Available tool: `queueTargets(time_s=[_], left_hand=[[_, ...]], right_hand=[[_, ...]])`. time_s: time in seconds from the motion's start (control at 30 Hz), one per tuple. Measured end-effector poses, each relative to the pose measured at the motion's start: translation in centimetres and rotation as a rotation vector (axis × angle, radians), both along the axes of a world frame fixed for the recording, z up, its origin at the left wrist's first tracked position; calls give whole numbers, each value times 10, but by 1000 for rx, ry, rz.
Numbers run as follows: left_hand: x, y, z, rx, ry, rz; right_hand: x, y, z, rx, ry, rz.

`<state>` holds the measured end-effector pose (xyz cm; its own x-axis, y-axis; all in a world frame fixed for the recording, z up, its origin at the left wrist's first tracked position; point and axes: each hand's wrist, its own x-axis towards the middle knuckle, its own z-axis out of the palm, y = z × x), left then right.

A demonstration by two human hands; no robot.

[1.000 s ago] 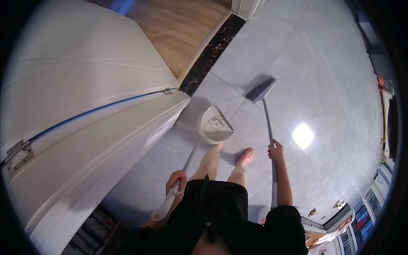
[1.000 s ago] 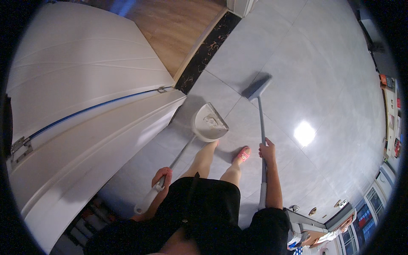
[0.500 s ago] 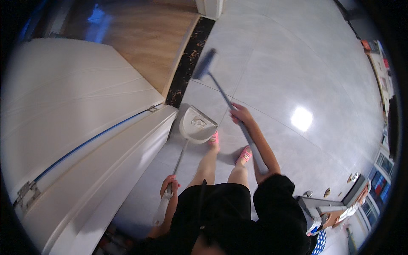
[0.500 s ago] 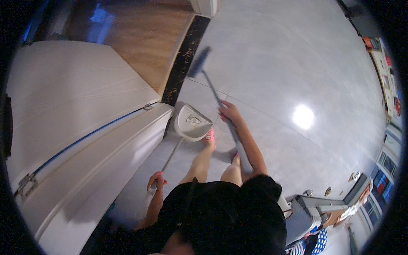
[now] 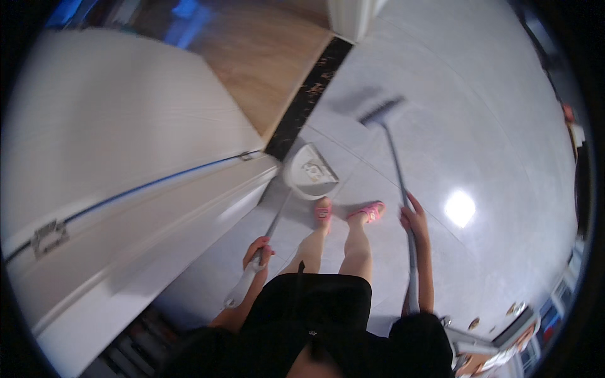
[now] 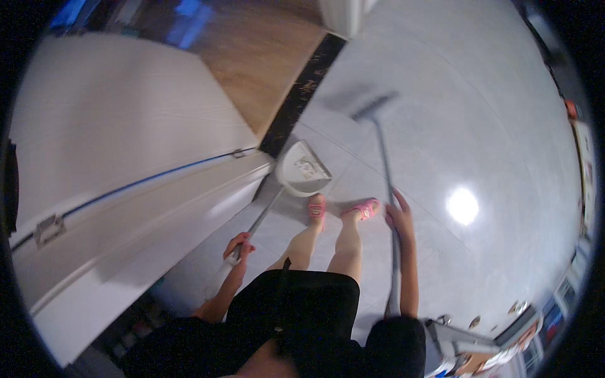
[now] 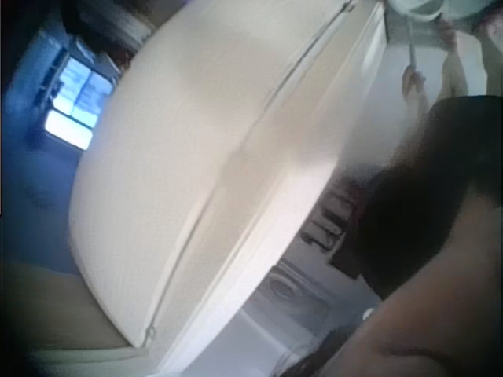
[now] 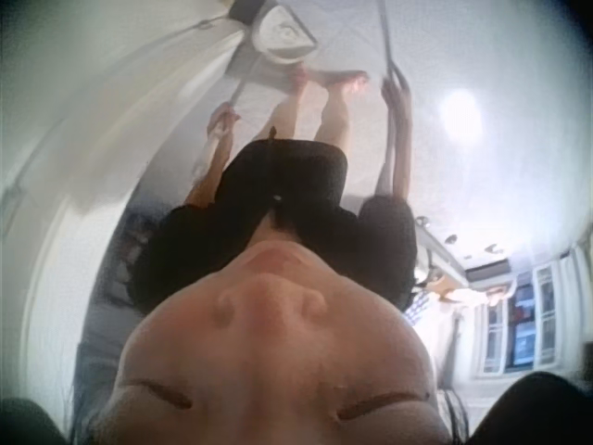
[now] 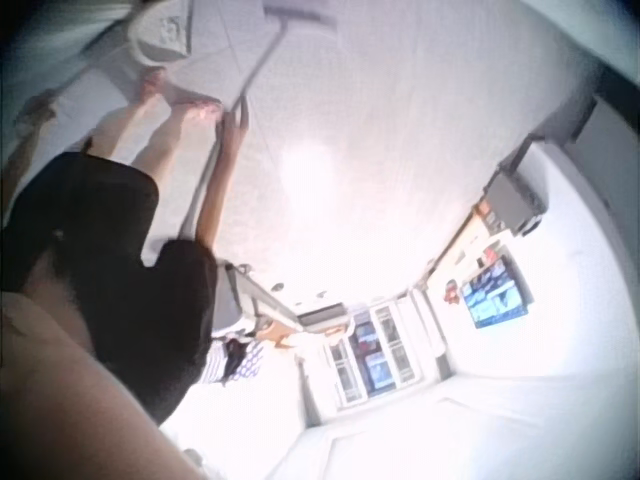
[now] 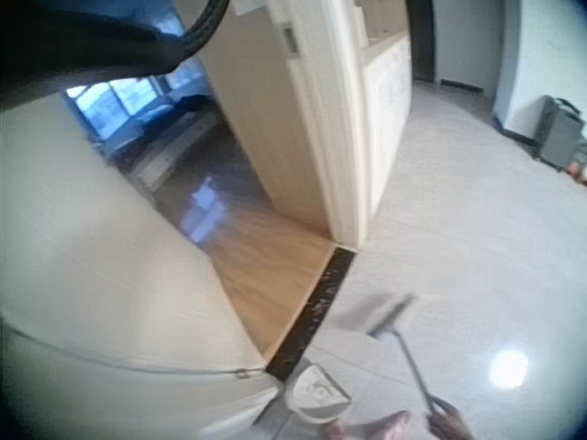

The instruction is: The person sweeps the tiled floor using a broom and dustpan, moving debris into the dustpan and then into a bucket. They navigate around furniture and a child lying on a sofa while cleaning different areas of the room.

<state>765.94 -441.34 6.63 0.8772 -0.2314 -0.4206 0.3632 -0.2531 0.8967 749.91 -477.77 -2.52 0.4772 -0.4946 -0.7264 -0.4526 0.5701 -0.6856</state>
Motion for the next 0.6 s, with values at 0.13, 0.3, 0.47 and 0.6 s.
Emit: queueTargets(time_s=[0.13, 0.3, 0.47, 0.6], left_hand=[[-11, 16, -16, 96, 59, -29], [-25, 48, -76, 39, 57, -18], [30, 53, -99, -9, 107, 45], [67, 40, -59, 33, 84, 94]], right_hand=[[126, -2, -66, 52, -202, 58], [164, 14, -150, -8, -144, 79], [16, 15, -169, 13, -4, -90], [-114, 33, -108, 60, 142, -312]])
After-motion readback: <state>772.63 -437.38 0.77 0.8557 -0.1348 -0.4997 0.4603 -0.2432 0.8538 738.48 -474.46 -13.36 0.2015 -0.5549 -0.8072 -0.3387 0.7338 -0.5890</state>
